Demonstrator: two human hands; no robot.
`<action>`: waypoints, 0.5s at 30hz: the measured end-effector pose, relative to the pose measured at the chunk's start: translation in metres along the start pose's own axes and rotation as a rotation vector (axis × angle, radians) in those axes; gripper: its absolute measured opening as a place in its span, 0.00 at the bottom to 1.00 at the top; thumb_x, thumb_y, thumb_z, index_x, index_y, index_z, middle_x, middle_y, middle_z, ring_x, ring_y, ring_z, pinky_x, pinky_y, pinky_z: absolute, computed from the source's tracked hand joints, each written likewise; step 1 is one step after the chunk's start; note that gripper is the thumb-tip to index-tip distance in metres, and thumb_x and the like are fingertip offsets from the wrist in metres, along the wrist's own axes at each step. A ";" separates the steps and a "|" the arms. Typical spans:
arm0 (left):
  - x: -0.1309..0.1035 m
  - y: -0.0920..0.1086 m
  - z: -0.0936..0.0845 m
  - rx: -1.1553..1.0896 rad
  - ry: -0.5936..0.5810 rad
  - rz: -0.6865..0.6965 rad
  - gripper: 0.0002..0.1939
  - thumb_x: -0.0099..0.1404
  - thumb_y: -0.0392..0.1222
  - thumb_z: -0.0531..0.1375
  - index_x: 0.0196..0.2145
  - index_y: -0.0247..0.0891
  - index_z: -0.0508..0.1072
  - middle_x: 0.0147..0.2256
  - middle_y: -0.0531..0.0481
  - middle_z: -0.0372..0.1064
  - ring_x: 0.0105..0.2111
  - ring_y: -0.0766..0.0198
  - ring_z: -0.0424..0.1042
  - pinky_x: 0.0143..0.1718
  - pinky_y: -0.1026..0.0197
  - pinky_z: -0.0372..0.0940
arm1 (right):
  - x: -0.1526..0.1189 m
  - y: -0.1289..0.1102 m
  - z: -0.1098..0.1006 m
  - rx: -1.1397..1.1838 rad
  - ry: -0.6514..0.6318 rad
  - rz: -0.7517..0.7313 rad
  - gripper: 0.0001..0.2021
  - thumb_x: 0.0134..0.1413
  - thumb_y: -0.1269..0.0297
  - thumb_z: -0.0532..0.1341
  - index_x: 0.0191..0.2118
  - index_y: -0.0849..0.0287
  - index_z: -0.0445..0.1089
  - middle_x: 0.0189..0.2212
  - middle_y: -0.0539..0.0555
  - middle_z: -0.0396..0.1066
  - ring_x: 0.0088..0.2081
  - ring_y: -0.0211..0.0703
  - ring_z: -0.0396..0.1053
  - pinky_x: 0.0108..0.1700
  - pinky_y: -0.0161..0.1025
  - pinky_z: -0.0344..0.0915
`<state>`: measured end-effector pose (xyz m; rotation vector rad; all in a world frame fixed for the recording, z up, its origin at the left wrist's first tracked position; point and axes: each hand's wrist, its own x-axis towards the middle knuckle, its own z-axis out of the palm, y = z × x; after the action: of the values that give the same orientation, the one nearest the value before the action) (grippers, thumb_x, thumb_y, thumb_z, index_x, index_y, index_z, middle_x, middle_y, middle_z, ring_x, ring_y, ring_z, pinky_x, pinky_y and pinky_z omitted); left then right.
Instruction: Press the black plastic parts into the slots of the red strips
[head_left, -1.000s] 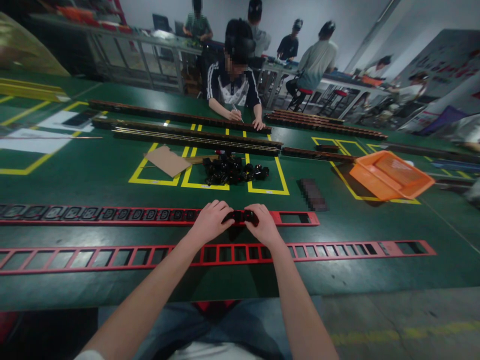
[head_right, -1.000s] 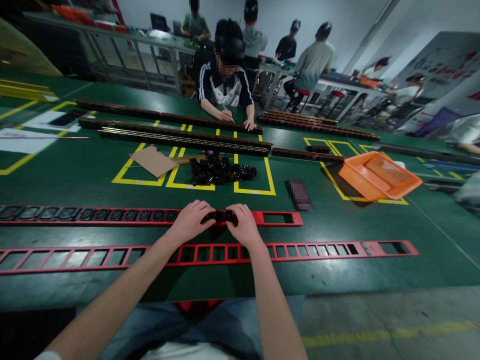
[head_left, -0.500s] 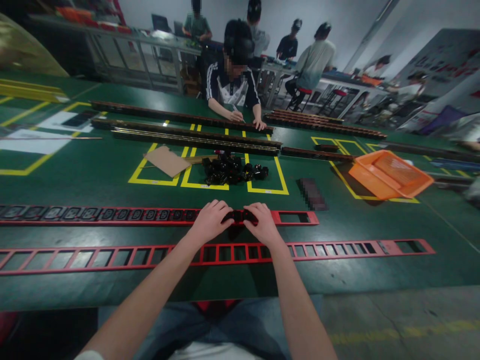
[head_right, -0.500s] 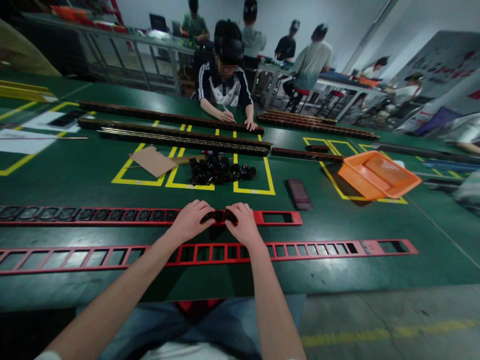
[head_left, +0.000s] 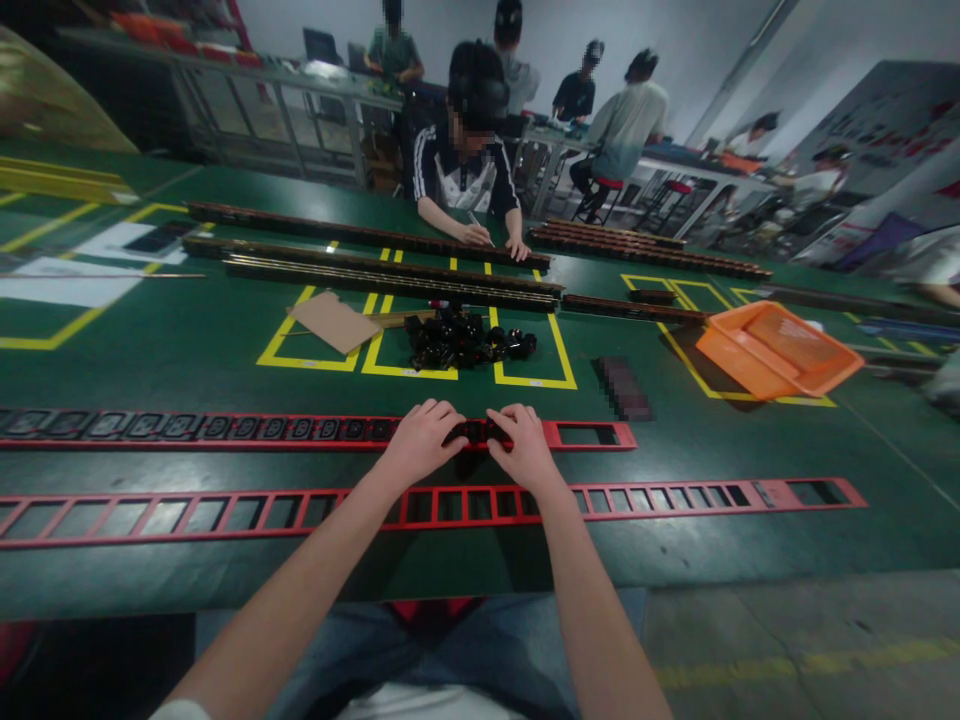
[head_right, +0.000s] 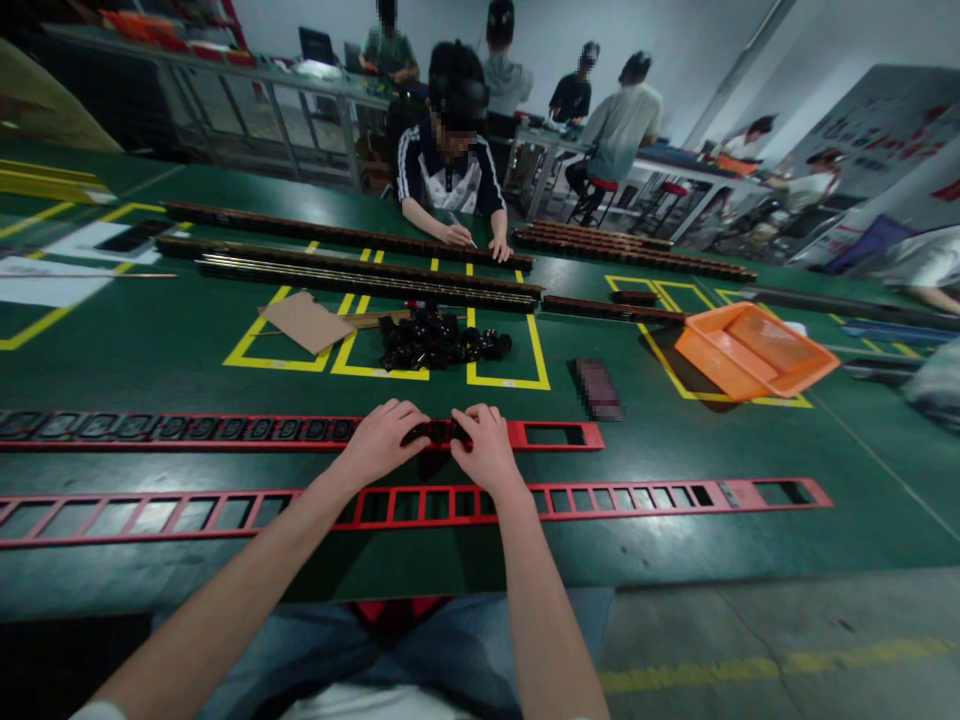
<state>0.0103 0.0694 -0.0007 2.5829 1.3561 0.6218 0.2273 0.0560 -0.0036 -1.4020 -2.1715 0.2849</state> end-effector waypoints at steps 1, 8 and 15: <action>0.000 0.000 0.000 -0.002 0.001 0.002 0.11 0.65 0.44 0.61 0.45 0.40 0.73 0.42 0.47 0.70 0.43 0.56 0.65 0.43 0.53 0.64 | 0.000 -0.001 -0.001 0.003 -0.005 0.003 0.22 0.53 0.71 0.61 0.55 0.54 0.69 0.43 0.58 0.66 0.46 0.53 0.61 0.48 0.53 0.65; 0.000 0.001 -0.001 -0.003 0.000 -0.004 0.10 0.65 0.43 0.61 0.44 0.41 0.73 0.41 0.48 0.70 0.42 0.56 0.65 0.42 0.53 0.63 | 0.001 -0.004 -0.003 -0.013 -0.040 0.015 0.19 0.49 0.74 0.60 0.49 0.55 0.69 0.43 0.57 0.66 0.46 0.54 0.61 0.47 0.52 0.64; 0.000 0.001 0.000 0.000 0.001 -0.003 0.10 0.65 0.44 0.61 0.44 0.40 0.72 0.41 0.48 0.69 0.42 0.56 0.65 0.43 0.54 0.63 | -0.001 -0.004 -0.002 -0.016 -0.037 0.002 0.20 0.50 0.72 0.60 0.51 0.57 0.68 0.44 0.57 0.66 0.47 0.54 0.61 0.48 0.52 0.63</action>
<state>0.0105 0.0688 -0.0006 2.5801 1.3602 0.6231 0.2256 0.0534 0.0000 -1.4181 -2.2071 0.2963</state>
